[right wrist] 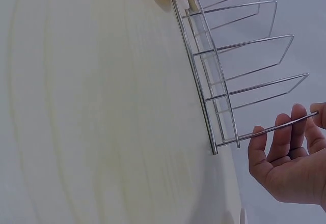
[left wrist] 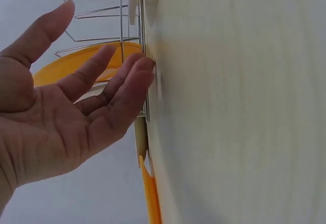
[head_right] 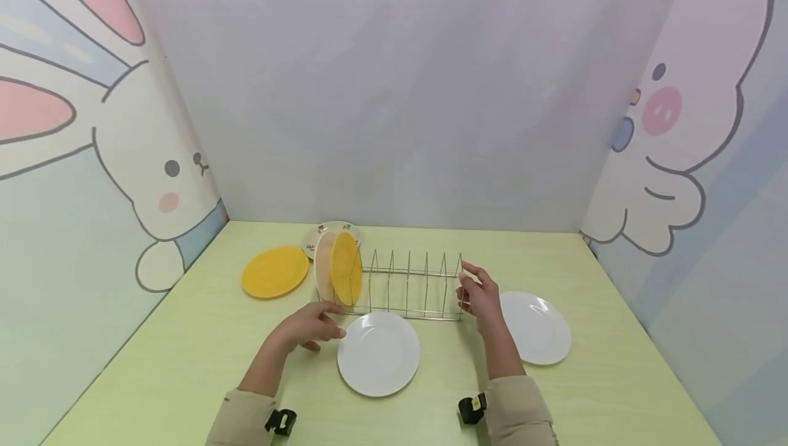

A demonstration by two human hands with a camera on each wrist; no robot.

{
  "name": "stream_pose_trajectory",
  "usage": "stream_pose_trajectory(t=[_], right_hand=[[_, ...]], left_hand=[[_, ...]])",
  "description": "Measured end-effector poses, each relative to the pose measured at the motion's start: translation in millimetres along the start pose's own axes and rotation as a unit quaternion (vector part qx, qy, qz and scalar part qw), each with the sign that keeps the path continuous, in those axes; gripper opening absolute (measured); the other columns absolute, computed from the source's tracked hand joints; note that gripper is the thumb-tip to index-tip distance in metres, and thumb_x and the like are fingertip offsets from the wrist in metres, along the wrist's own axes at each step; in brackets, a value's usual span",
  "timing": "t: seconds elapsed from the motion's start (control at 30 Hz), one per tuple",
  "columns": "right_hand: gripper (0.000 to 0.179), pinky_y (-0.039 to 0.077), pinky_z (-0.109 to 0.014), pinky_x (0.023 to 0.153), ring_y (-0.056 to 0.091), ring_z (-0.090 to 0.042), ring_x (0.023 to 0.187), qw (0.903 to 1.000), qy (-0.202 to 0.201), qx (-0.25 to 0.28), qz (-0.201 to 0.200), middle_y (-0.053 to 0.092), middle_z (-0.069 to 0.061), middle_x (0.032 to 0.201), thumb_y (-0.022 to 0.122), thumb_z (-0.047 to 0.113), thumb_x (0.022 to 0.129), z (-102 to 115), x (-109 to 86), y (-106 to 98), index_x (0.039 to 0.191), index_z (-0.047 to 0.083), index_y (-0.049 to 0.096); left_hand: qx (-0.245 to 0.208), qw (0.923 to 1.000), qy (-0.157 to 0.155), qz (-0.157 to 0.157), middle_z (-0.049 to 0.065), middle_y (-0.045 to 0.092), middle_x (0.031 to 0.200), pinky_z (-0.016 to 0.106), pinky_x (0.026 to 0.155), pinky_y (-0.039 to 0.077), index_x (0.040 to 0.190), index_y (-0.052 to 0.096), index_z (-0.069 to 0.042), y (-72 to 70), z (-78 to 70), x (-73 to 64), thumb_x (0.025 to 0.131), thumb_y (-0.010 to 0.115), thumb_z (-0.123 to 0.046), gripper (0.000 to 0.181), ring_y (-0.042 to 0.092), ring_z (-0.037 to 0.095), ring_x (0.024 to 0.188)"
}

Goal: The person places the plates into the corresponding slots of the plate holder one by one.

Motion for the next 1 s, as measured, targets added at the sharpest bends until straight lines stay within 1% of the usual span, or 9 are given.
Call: stream_pose_trajectory(t=[0.1, 0.27, 0.37, 0.43, 0.63, 0.73, 0.87, 0.93, 1.0], right_hand=[[0.043, 0.049, -0.034, 0.068, 0.052, -0.017, 0.065, 1.0000, 0.004, 0.002, 0.000, 0.053, -0.003, 0.069, 0.051, 0.025, 0.097, -0.9, 0.9, 0.5, 0.138, 0.015, 0.042], [0.042, 0.049, -0.034, 0.067, 0.052, -0.017, 0.065, 1.0000, 0.005, 0.004, -0.002, 0.054, -0.003, 0.069, 0.051, 0.024, 0.097, -1.4, 0.8, 1.2, 0.137, 0.015, 0.043], [0.042, 0.049, -0.034, 0.067, 0.052, -0.017, 0.065, 1.0000, 0.004, 0.003, -0.003, 0.054, -0.003, 0.070, 0.050, 0.024, 0.097, -1.5, 0.9, 1.0, 0.138, 0.015, 0.042], [0.042, 0.049, -0.034, 0.067, 0.052, -0.017, 0.065, 1.0000, 0.003, 0.003, -0.003, 0.054, -0.003, 0.069, 0.050, 0.024, 0.097, -1.5, 1.3, 0.8, 0.138, 0.015, 0.042], [0.045, 0.049, -0.034, 0.067, 0.052, -0.016, 0.065, 1.0000, 0.000, 0.003, -0.001, 0.054, -0.002, 0.069, 0.051, 0.025, 0.097, -0.6, 1.4, 0.3, 0.139, 0.014, 0.041], [0.044, 0.049, -0.034, 0.067, 0.052, -0.016, 0.065, 1.0000, 0.003, 0.003, -0.004, 0.054, -0.002, 0.068, 0.051, 0.025, 0.097, -1.3, 1.1, 0.1, 0.139, 0.014, 0.041], [0.043, 0.048, -0.033, 0.066, 0.052, -0.016, 0.064, 1.0000, 0.003, 0.005, -0.006, 0.053, -0.003, 0.068, 0.051, 0.024, 0.097, -2.6, 0.8, 0.1, 0.138, 0.015, 0.043], [0.043, 0.049, -0.033, 0.066, 0.052, -0.016, 0.064, 1.0000, 0.002, 0.005, -0.005, 0.053, -0.003, 0.068, 0.051, 0.025, 0.097, -2.8, 0.9, 0.1, 0.137, 0.015, 0.043], [0.043, 0.049, -0.033, 0.066, 0.051, -0.016, 0.064, 1.0000, 0.000, 0.006, -0.004, 0.053, -0.003, 0.069, 0.052, 0.026, 0.096, -2.5, 0.8, -0.1, 0.138, 0.015, 0.043]], left_hand=[[-0.007, 0.9997, -0.006, 0.021, 0.011, 0.057, 0.086, 0.040, 0.059, 0.052, 0.125, 0.055, -0.003, -0.4, 1.5, 5.7, 0.075, 0.076, -0.010, 0.055, 0.056, 0.025, 0.076], [-0.008, 0.9987, -0.009, 0.049, 0.011, 0.056, 0.075, 0.038, 0.056, 0.053, 0.124, 0.055, -0.002, 1.8, 3.8, 15.0, 0.073, 0.071, 0.004, 0.054, 0.056, 0.020, 0.064], [0.005, 0.9977, -0.015, 0.066, 0.012, 0.058, 0.071, 0.037, 0.054, 0.053, 0.121, 0.058, -0.003, 5.1, 3.8, 19.5, 0.071, 0.071, 0.009, 0.054, 0.058, 0.019, 0.059], [0.018, 0.9969, -0.019, 0.075, 0.012, 0.059, 0.071, 0.036, 0.053, 0.053, 0.120, 0.060, -0.005, 7.5, 3.0, 21.5, 0.069, 0.072, 0.011, 0.055, 0.059, 0.020, 0.057], [0.064, 0.9951, -0.024, 0.072, 0.012, 0.059, 0.070, 0.033, 0.049, 0.052, 0.120, 0.063, -0.008, 12.8, 0.7, 25.4, 0.069, 0.072, 0.013, 0.056, 0.058, 0.019, 0.052], [0.073, 0.9944, -0.022, 0.072, 0.012, 0.059, 0.069, 0.032, 0.048, 0.052, 0.119, 0.063, -0.009, 13.8, 0.3, 24.7, 0.069, 0.071, 0.013, 0.055, 0.057, 0.018, 0.051], [0.048, 0.9956, 0.002, 0.080, 0.010, 0.057, 0.067, 0.034, 0.048, 0.052, 0.120, 0.062, -0.008, 13.7, 0.5, 21.6, 0.069, 0.070, 0.012, 0.055, 0.056, 0.019, 0.051], [0.011, 0.9956, 0.023, 0.090, 0.010, 0.055, 0.064, 0.036, 0.049, 0.053, 0.122, 0.059, -0.006, 13.3, 0.7, 20.1, 0.070, 0.068, 0.012, 0.056, 0.056, 0.020, 0.051], [-0.035, 0.9930, 0.043, 0.105, 0.009, 0.053, 0.065, 0.038, 0.051, 0.054, 0.125, 0.055, -0.003, 12.7, 0.5, 19.3, 0.071, 0.064, 0.012, 0.057, 0.058, 0.021, 0.052]])
Point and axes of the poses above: each hand's wrist, its own x-axis towards the middle knuckle, its own y-axis out of the palm, z = x × y, the point moved 1 cm from there along x, towards the middle knuckle
